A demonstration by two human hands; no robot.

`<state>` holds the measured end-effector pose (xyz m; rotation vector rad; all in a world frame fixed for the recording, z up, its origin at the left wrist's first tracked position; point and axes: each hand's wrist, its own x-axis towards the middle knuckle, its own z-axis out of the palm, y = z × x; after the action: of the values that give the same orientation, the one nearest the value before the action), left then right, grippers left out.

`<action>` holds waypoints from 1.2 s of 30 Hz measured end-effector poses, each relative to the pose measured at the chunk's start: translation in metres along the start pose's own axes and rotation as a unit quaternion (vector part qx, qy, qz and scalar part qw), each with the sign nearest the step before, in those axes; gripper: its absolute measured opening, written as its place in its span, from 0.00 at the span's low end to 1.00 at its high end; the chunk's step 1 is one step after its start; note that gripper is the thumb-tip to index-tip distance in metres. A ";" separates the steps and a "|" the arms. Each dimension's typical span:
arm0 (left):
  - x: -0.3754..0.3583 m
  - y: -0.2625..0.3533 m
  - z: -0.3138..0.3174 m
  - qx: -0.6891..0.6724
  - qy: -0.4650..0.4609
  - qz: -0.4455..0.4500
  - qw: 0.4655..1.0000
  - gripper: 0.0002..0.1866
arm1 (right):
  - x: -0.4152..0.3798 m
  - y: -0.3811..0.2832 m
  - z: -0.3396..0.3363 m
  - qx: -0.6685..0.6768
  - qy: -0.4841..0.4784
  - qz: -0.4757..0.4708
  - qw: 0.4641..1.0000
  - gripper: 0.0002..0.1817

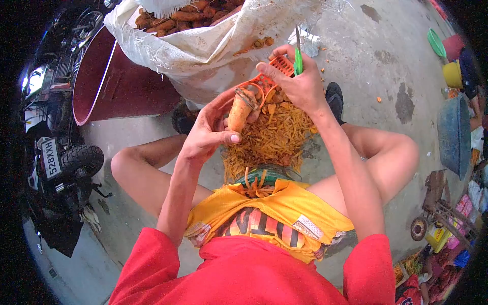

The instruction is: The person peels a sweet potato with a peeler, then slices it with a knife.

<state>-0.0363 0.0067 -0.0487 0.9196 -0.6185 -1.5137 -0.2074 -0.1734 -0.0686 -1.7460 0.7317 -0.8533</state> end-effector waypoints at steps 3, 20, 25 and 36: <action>0.001 0.004 -0.005 0.035 0.003 -0.023 0.999 0.58 | 0.000 -0.003 0.002 0.028 -0.001 0.018 0.999 0.21; 0.009 -0.010 -0.014 0.083 0.014 0.092 0.992 0.54 | -0.005 -0.032 0.019 0.052 -0.009 -0.202 0.978 0.13; 0.000 -0.006 -0.012 0.043 -0.053 0.080 0.994 0.54 | 0.019 -0.022 -0.012 0.037 0.049 -0.084 0.995 0.13; 0.005 -0.011 -0.002 0.006 -0.020 0.118 0.993 0.53 | -0.004 -0.055 0.002 0.099 -0.001 -0.131 0.986 0.09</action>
<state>-0.0407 0.0042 -0.0600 0.7965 -0.7392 -1.3201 -0.2036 -0.1530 -0.0171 -1.6830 0.4042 -1.0644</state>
